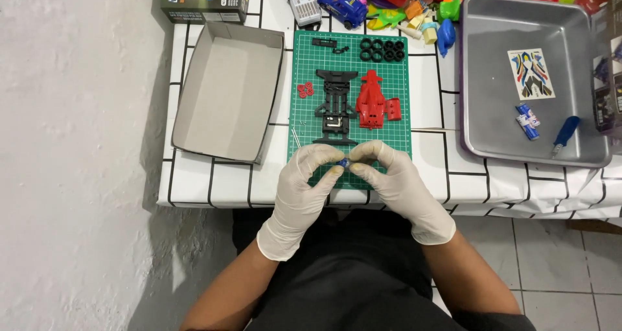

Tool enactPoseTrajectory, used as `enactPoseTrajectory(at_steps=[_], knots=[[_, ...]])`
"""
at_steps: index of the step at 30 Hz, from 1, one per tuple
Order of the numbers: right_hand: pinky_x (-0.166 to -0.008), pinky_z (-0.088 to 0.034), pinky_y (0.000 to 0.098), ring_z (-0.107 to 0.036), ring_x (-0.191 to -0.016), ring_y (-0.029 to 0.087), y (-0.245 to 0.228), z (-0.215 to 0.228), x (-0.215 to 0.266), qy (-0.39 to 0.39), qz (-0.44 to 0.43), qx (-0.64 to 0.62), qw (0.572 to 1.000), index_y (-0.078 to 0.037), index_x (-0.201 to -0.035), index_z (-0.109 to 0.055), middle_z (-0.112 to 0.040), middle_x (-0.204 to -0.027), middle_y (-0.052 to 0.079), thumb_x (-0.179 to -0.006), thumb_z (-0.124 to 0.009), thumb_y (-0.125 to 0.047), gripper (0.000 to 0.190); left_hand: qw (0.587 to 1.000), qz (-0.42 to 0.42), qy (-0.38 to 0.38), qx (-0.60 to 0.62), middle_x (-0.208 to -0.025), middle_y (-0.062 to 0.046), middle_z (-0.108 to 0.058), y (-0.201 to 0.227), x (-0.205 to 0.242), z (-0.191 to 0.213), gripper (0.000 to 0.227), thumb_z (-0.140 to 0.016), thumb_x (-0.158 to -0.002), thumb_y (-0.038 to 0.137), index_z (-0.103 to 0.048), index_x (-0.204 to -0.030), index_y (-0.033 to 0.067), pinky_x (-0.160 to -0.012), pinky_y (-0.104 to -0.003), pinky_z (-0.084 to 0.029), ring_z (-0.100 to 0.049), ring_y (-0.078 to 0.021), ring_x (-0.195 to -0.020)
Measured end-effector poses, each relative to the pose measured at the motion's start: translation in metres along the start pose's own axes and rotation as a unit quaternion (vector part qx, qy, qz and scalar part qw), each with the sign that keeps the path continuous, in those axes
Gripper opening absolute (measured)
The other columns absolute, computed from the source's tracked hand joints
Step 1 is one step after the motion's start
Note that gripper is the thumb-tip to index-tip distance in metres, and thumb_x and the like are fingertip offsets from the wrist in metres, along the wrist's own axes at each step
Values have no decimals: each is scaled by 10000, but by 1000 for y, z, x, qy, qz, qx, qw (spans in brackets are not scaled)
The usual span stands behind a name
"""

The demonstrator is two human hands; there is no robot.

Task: The person assembles a toy car on a green cutting mat. They attach a small blue cylindrical part to the black chassis, then insert a green circular piece into the chassis. The person then attaches black wheels to the chassis and handles red body parts.

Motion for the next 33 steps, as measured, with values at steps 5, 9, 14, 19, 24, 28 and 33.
enactPoseTrajectory(at_steps=[5, 9, 14, 19, 24, 28, 33], knots=[[-889, -544, 378, -644, -873, 151, -16, -1, 2, 19, 24, 16, 999, -75, -1101, -754, -766, -939, 60, -843, -847, -144, 283, 998, 55, 23, 9, -1002, -85, -739, -12, 2, 0, 170, -800, -892, 101, -758, -1055, 76, -911, -392, -562, -722, -249, -976], [-912, -565, 396, -713, -931, 203, -24, -4, 2, 46, 64, 99, 992, -98, -1108, -753, -761, -972, 60, -777, -910, -133, 369, 995, 84, 43, -6, -985, -98, -747, -22, 2, 0, 156, -801, -888, 91, -753, -1034, 62, -902, -391, -567, -732, -254, -961], [-917, -561, 423, -705, -986, 269, -31, -2, -3, 77, 119, 176, 974, -106, -1112, -743, -725, -1026, 72, -800, -885, -87, 343, 994, 92, 49, -27, -988, -94, -751, -29, 0, -3, 155, -790, -899, 96, -748, -1045, 65, -911, -391, -558, -734, -247, -961], [-942, -542, 428, -687, -983, 297, -39, 15, -19, 99, 114, 106, 983, -39, -1119, -745, -706, -1032, 146, -873, -812, 17, 261, 998, 59, 18, -33, -1062, -109, -733, -23, -24, 8, 277, -753, -953, 229, -691, -1170, 67, -984, -420, -535, -708, -257, -1045], [-898, -538, 385, -673, -925, 221, -28, 25, -49, 65, 94, 127, 985, -67, -1117, -766, -727, -994, 106, -844, -855, -25, 290, 951, -144, -121, -246, -1270, -272, -586, -23, -49, -5, 495, -708, -927, 42, -511, -1367, -68, -1160, -546, -382, -551, -439, -1275], [-923, -520, 368, -674, -956, 215, -26, 23, -65, 43, 63, 148, 986, -107, -1136, -770, -731, -1033, 83, -844, -851, -30, 313, 937, -146, -127, -291, -1329, -212, -561, -48, -52, -10, 541, -683, -946, 180, -499, -1424, 6, -1190, -518, -341, -496, -401, -1349], [-975, -490, 458, -688, -1028, 341, -29, 12, -75, 14, 70, 197, 978, -52, -1140, -763, -727, -1072, 145, -861, -822, 21, 295, 916, -146, -112, -358, -1347, -164, -567, -73, -50, -11, 562, -680, -905, 286, -550, -1408, 71, -1184, -512, -309, -461, -366, -1377]])
Point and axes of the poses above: each hand's wrist, its own x-axis away from the middle knuckle, its own z-axis out of the back of the hand, y = z × x, the point moved 9 cm from there along -x, towards the middle knuckle
